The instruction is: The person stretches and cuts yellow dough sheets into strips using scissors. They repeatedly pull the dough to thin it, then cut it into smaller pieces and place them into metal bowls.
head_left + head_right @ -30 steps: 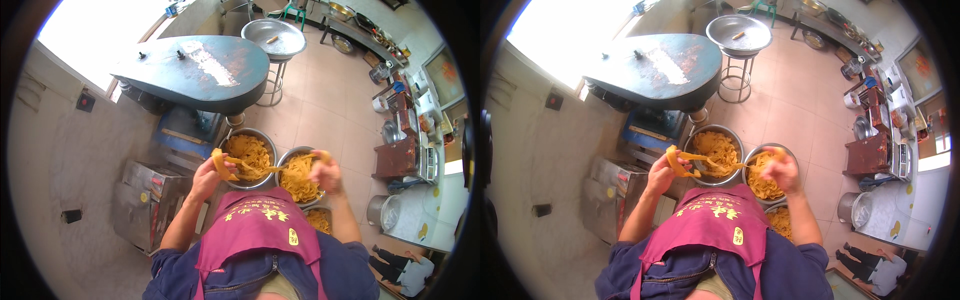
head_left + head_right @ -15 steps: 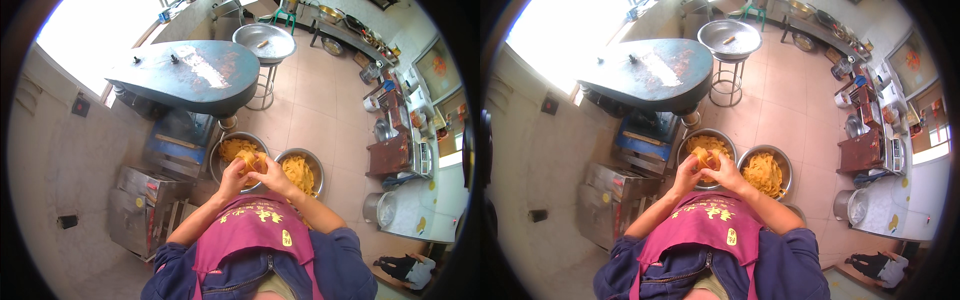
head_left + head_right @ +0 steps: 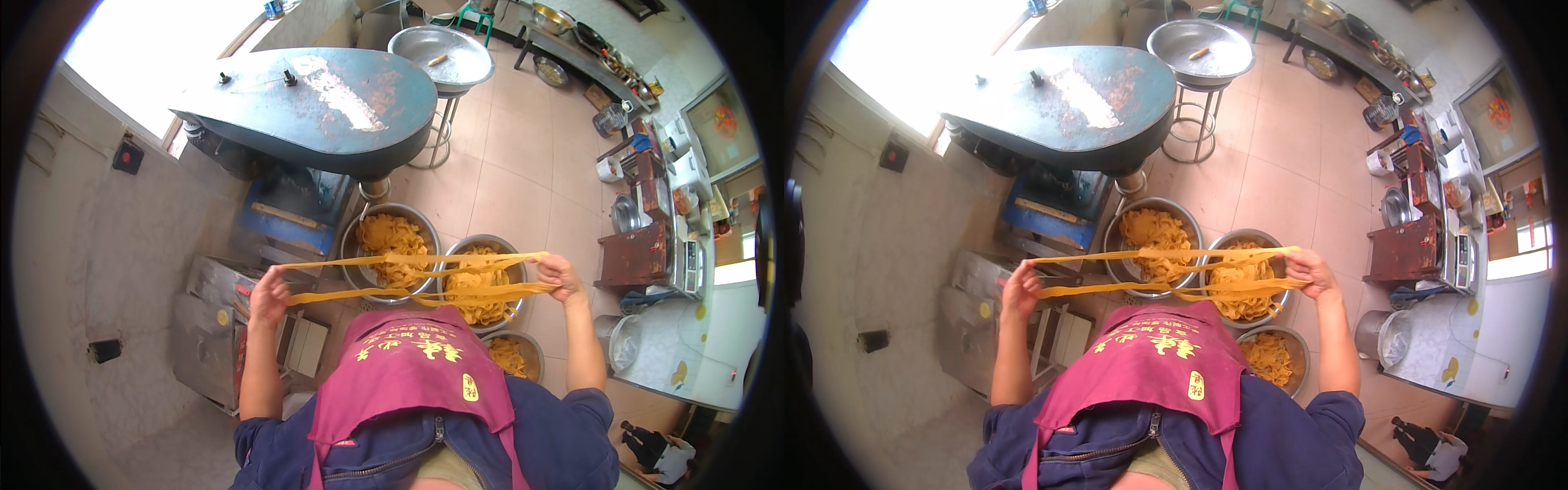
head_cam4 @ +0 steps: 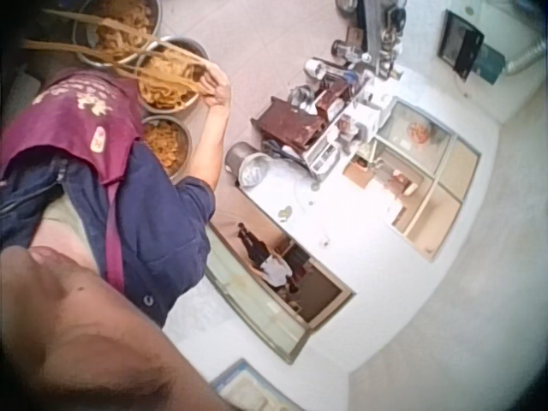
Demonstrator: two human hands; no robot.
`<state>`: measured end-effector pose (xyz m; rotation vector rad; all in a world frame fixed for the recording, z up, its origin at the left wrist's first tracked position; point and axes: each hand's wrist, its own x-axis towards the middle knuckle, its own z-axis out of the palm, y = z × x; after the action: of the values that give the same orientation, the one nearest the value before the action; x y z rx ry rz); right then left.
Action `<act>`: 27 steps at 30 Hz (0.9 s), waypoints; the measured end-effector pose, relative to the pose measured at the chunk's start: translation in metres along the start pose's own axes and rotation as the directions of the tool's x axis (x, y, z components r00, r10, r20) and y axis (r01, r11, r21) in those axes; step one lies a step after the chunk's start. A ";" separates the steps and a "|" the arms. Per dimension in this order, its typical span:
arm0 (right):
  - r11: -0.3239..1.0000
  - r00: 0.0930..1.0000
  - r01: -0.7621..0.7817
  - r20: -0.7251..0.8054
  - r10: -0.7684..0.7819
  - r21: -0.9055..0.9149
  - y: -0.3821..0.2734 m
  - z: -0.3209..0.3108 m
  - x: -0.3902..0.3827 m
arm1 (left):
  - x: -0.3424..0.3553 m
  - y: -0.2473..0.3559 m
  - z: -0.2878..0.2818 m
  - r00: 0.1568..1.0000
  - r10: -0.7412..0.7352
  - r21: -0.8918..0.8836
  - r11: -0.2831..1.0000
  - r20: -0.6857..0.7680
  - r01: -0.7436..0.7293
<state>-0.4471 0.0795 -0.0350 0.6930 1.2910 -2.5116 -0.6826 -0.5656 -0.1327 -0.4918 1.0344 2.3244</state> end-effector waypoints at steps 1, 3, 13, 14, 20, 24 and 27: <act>0.998 0.997 0.048 -0.058 -0.045 0.046 -0.001 -0.017 -0.007 | 0.001 0.005 -0.023 1.000 0.020 -0.104 0.994 -0.023 -0.022; 0.969 0.983 0.149 -0.135 -0.124 0.198 -0.001 -0.057 -0.018 | 0.001 0.010 -0.034 0.985 0.070 -0.126 0.988 -0.158 -0.090; 0.840 0.770 0.480 -0.581 -0.264 0.253 -0.020 -0.138 -0.049 | -0.007 0.051 -0.122 0.892 0.356 -0.125 0.907 -0.278 -0.401; 0.851 0.784 0.463 -0.562 -0.264 0.246 -0.019 -0.136 -0.050 | -0.009 0.051 -0.114 0.891 0.382 -0.099 0.904 -0.246 -0.415; 0.885 0.801 0.465 -0.411 -0.436 -0.035 -0.022 -0.069 -0.052 | -0.013 0.033 -0.045 0.945 0.324 -0.104 0.942 0.045 -0.318; 0.859 0.886 0.431 -0.051 -0.461 -0.276 -0.019 0.010 -0.035 | -0.050 -0.005 0.093 0.946 0.072 -0.091 0.995 0.317 -0.045; 0.872 0.934 0.358 0.143 -0.329 -0.333 -0.024 0.096 -0.022 | -0.047 -0.038 0.143 0.817 -0.075 0.035 0.997 0.572 0.068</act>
<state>-0.4666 0.0153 0.0407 0.2931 1.9151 -2.4197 -0.6382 -0.4510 -0.0382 0.1821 0.7139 2.1803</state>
